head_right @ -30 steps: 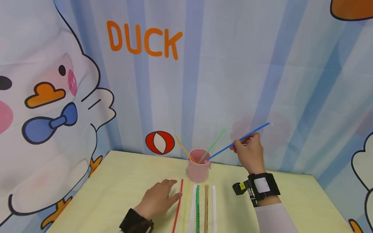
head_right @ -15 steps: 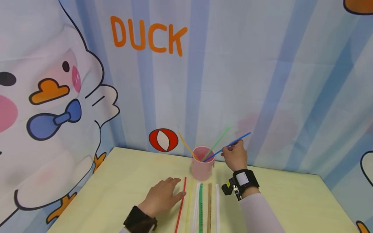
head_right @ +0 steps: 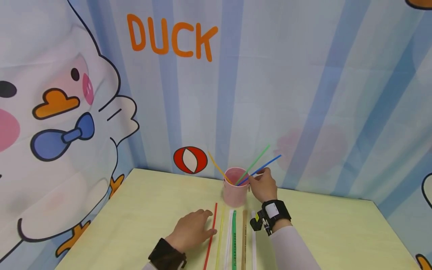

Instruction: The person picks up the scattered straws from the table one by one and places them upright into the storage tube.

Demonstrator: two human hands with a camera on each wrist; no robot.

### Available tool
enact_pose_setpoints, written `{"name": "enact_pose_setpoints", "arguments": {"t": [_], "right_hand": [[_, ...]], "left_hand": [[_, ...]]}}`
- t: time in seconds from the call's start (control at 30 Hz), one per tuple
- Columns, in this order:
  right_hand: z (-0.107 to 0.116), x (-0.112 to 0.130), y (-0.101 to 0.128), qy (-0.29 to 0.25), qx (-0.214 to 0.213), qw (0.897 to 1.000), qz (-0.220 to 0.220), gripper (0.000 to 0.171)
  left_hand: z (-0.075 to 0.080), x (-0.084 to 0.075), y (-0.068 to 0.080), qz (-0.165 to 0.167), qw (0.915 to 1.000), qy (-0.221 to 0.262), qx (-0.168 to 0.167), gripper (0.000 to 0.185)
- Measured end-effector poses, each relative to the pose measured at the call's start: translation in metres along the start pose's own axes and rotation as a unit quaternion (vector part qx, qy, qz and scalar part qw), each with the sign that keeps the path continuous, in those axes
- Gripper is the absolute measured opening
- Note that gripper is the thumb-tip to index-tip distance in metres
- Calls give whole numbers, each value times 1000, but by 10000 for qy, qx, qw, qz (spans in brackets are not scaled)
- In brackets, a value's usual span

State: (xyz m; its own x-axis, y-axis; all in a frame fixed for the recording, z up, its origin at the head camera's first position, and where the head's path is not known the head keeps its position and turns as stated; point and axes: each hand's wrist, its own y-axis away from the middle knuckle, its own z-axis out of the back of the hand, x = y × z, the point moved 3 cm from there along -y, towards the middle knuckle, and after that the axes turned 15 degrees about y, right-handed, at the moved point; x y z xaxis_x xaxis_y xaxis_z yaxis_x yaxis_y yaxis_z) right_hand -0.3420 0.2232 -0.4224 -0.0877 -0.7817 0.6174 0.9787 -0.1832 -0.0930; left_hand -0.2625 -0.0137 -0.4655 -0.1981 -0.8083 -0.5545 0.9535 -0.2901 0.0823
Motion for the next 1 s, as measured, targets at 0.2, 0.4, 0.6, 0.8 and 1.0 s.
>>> {"name": "enact_pose_setpoints", "arguments": {"t": [0.2, 0.4, 0.6, 0.8, 1.0], "right_hand": [[6, -1, 9, 190, -85, 9998, 3, 43], [28, 1, 28, 453, -275, 9983, 241, 29], [57, 3, 50, 833, -502, 9932, 648, 28], [76, -2, 68, 1168, -811, 9858, 892, 26], [72, -19, 82, 1329, -586, 9876, 593, 26]], "left_hand": [[-4, -4, 2, -50, 10000, -5, -11, 52], [-9, -3, 4, -66, 10000, -61, 1, 46], [-13, -3, 6, -127, 9997, -106, -153, 42], [-17, -2, 7, -94, 9999, -81, -98, 30], [-19, -2, 11, -287, 9994, -23, -172, 13]]}}
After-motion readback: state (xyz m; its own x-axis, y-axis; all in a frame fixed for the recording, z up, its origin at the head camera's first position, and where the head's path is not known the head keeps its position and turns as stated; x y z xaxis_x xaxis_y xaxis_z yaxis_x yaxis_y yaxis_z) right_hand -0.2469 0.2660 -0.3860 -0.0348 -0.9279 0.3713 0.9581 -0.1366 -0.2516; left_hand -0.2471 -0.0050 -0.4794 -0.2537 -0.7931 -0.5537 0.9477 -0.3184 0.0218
